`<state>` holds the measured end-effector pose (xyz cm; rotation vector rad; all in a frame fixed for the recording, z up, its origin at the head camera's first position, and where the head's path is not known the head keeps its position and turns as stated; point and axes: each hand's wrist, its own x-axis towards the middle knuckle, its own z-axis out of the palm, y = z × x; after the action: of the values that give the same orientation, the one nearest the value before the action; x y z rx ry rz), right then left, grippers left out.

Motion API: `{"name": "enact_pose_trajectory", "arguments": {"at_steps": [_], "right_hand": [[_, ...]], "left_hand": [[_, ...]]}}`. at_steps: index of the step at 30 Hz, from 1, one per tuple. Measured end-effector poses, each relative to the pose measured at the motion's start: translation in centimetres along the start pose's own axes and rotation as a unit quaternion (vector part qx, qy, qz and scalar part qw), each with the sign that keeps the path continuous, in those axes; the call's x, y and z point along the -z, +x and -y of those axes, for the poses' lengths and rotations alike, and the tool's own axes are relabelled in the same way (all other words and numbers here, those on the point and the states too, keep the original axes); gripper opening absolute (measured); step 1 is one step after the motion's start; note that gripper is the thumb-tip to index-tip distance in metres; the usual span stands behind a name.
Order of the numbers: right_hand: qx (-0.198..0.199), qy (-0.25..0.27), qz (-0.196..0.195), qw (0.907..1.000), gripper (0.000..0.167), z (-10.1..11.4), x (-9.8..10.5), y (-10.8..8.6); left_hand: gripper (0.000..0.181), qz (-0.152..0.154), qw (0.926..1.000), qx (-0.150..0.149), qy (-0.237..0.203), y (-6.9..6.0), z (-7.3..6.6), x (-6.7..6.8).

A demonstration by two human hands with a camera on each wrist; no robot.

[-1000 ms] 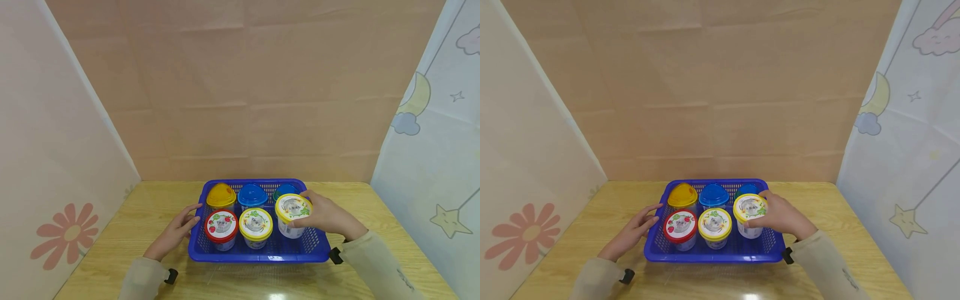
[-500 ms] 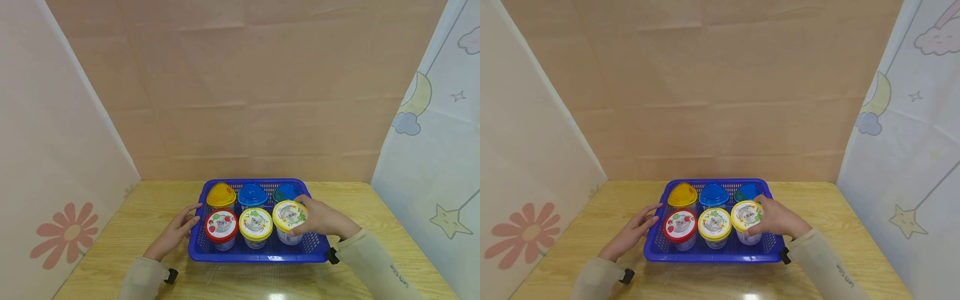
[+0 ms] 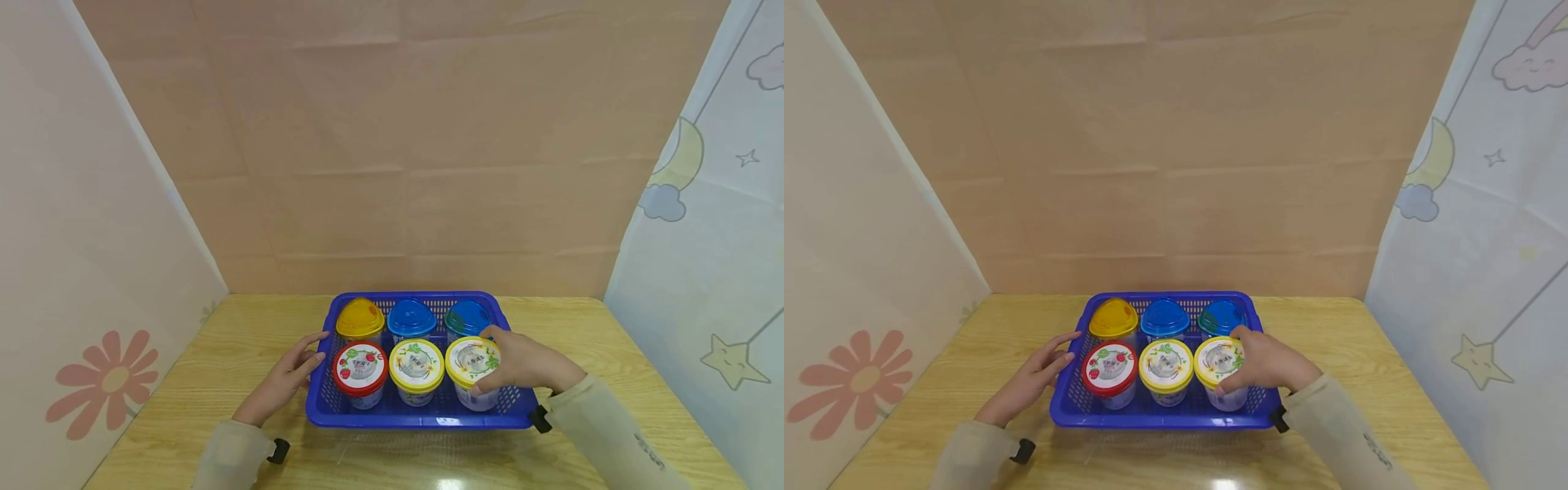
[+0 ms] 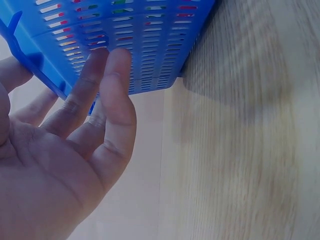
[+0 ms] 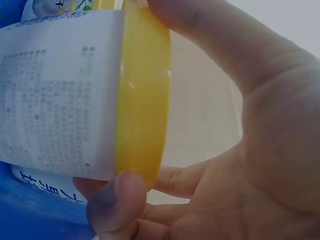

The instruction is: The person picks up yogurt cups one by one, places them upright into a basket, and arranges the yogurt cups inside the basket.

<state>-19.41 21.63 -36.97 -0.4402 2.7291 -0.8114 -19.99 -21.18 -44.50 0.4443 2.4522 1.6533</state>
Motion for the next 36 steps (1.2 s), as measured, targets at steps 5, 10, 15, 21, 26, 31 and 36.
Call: {"name": "enact_pose_trajectory", "arguments": {"at_steps": [5, 10, 15, 21, 26, 31, 36], "right_hand": [[-0.002, -0.011, -0.002, 0.9999, 0.105, 0.2, -0.3, 0.3], [-0.014, -0.022, 0.005, 0.9996, 0.106, 0.4, -0.4, 0.4], [-0.02, -0.045, 0.009, 0.9987, 0.109, 0.7, -0.5, 0.4], [-0.019, -0.085, -0.001, 0.9962, 0.11, 1.3, -0.6, 0.3], [-0.033, -0.095, -0.004, 0.9949, 0.11, 1.6, -0.6, 0.2], [-0.048, -0.099, -0.005, 0.9939, 0.112, 1.6, -0.5, 0.3], [-0.05, -0.122, -0.002, 0.9912, 0.106, 1.8, -0.4, 0.3]], "left_hand": [[0.053, 0.0, 1.0, 0.002, 0.002, -0.1, -0.1, 0.1], [0.054, 0.003, 1.0, 0.007, -0.001, -0.1, -0.1, 0.1], [0.054, 0.005, 0.9999, 0.009, -0.004, -0.1, 0.0, 0.0], [0.054, 0.005, 0.9999, 0.008, -0.007, 0.0, 0.0, 0.1], [0.055, 0.004, 0.9999, 0.011, -0.005, 0.0, -0.1, 0.1], [0.054, 0.001, 0.9999, 0.012, -0.001, -0.1, -0.1, 0.1], [0.053, 0.002, 1.0, 0.003, 0.002, 0.0, -0.2, 0.1]]}}
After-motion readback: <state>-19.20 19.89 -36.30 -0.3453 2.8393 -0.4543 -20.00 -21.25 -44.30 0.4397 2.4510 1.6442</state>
